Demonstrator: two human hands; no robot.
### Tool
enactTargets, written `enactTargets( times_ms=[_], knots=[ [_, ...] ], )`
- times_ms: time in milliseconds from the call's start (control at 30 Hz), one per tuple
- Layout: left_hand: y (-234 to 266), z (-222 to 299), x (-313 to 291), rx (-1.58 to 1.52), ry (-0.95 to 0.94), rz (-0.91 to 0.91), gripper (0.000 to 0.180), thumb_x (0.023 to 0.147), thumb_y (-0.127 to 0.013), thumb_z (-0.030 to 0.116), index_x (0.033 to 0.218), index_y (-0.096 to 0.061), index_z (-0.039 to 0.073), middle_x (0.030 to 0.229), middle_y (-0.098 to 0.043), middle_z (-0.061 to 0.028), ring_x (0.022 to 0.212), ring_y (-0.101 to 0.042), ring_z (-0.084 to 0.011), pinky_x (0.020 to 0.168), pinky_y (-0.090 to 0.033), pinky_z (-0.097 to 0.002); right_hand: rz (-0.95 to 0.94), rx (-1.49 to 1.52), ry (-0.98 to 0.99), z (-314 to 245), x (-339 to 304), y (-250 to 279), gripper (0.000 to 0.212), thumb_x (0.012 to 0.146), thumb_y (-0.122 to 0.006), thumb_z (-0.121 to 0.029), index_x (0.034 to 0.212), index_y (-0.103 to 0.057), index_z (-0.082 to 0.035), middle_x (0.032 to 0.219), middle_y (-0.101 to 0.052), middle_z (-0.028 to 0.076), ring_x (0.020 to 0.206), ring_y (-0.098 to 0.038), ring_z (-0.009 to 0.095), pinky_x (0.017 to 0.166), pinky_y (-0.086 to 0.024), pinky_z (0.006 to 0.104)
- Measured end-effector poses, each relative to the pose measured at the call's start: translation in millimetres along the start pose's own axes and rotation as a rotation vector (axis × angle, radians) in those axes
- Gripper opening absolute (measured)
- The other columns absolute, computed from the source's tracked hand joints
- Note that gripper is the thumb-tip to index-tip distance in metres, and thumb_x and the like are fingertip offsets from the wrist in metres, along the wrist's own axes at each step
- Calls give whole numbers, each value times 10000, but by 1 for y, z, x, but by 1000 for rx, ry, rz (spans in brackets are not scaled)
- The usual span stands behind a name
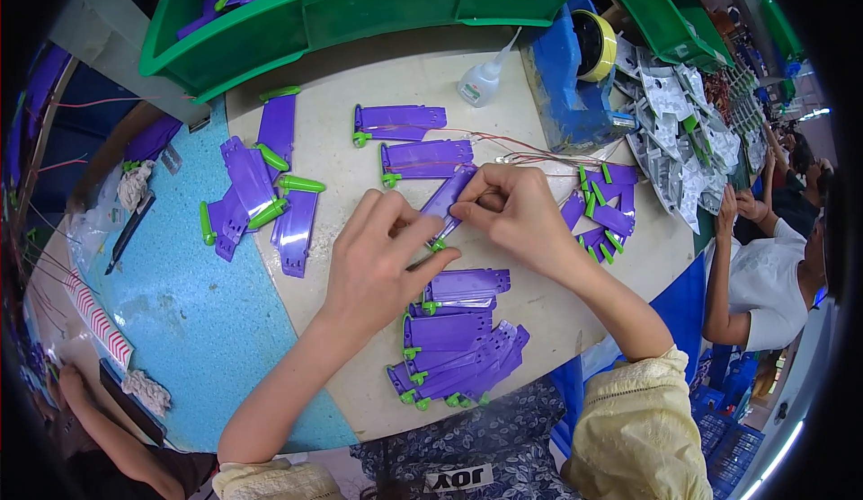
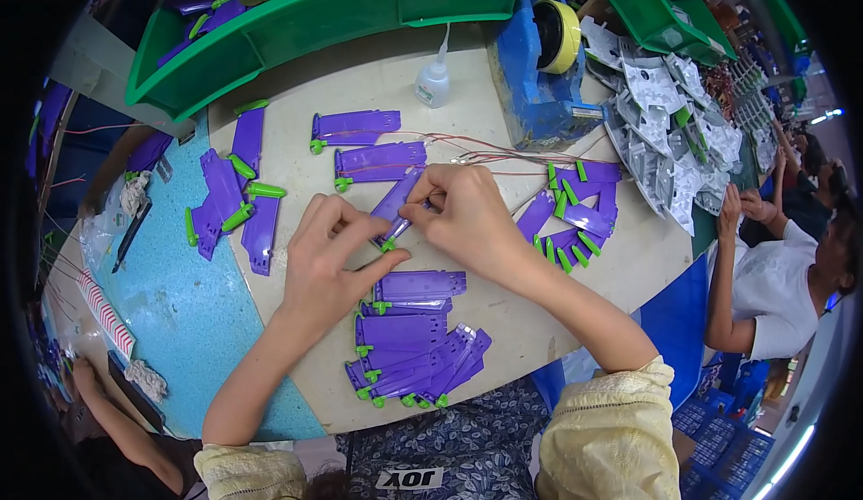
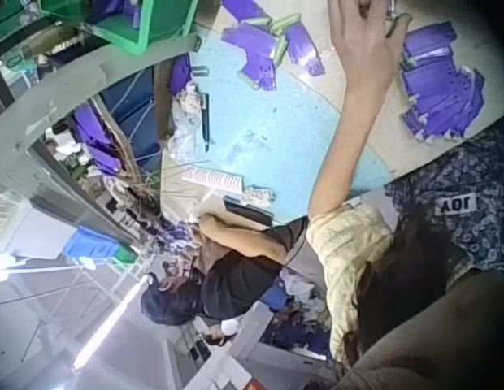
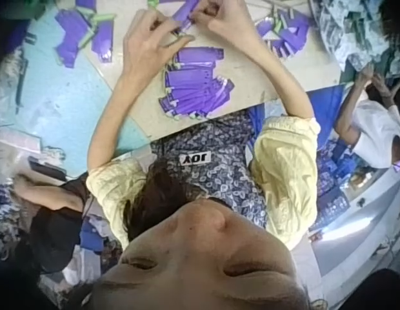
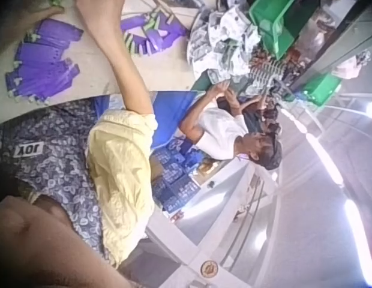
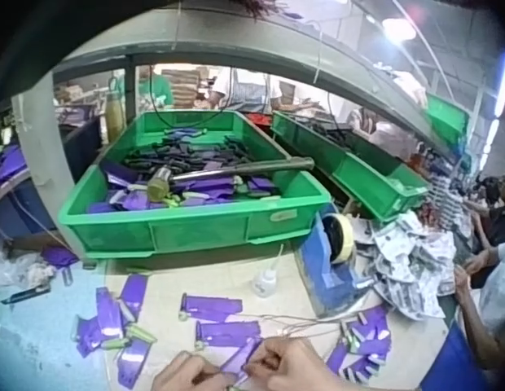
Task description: The person assembles toy wing components by threading wired lights into plastic pieces, snapping the parts together, tapping them with a mallet, and applying glue from a bottle to attach plastic caps.
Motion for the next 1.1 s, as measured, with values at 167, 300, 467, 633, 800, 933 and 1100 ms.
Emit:
enactTargets(
  times_ms=[167, 300, 467, 633, 800, 933, 1100],
  knots=[
    [0, 0, 4, 87, -144, -55, 292, 610, -850, 180, 754, -645, 31, 844, -601, -62, 762, -545, -222, 612, -473, -327, 85, -73, -51, 8, 12, 18, 130, 711, -705, -58, 719, -668, 66, 549, -576, 155, 547, -605, 215, 545, -461, 350],
    [-7, 5, 15, -8, -246, -151, 264, 662, -814, 190, 763, -627, 33, 1019, -678, -34, 796, -560, -222, 652, -503, -315, 137, -209, 141, -1, -1, 20, 133, 755, -714, 2, 870, -659, 37, 701, -630, 90, 618, -586, 147, 575, -459, 280],
    [-3, 5, 13, 76, -213, -161, 232, 686, -801, 172, 760, -621, 45, 1081, -691, -24, 796, -555, -222, 673, -508, -304, 787, -269, 322, -19, -35, 125, 186, 884, -647, -30, 1048, -624, 54, 854, -661, 75, 757, -617, 134, 710, -505, 285],
    [-8, 4, 16, -9, -207, -174, 265, 610, -839, 137, 671, -614, 12, 1023, -715, -50, 769, -542, -228, 638, -487, -314, 405, 266, -201, 49, 2, 169, 270, 822, -729, -281, 748, -701, -22, 621, -543, -21, 562, -422, 60, 502, -340, 262],
    [-6, 5, 16, -26, -166, -170, 265, 577, -854, 99, 714, -653, -8, 989, -720, -75, 759, -534, -224, 630, -468, -317, 404, 508, -289, 55, -33, 148, 158, 795, -705, -120, 686, -659, -15, 573, -458, -49, 507, -341, 49, 473, -258, 249],
    [-7, 5, 19, -20, -126, -189, 345, 609, -843, 114, 880, -659, 6, 1015, -703, -77, 802, -564, -244, 705, -493, -345, 282, 208, -315, 54, -23, 149, 135, 747, -642, -92, 642, -628, -9, 558, -531, -11, 467, -345, 37, 443, -234, 229],
    [-5, -1, 17, -43, -61, -204, 733, 654, -829, 144, 1300, -500, 29, 1044, -680, -64, 896, -582, -267, 811, -493, -374, -118, 466, 13, 4, -49, 36, 157, 902, -661, -123, 993, -743, -26, 759, -593, -2, 564, -456, 25, 479, -327, 193]
  ],
)
Point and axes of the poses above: each hand's wrist, its own x-axis towards the middle knuckle, its own y-axis out of the back of the hand, z = x × y, the point moved 7 cm from there along x, towards the middle knuckle
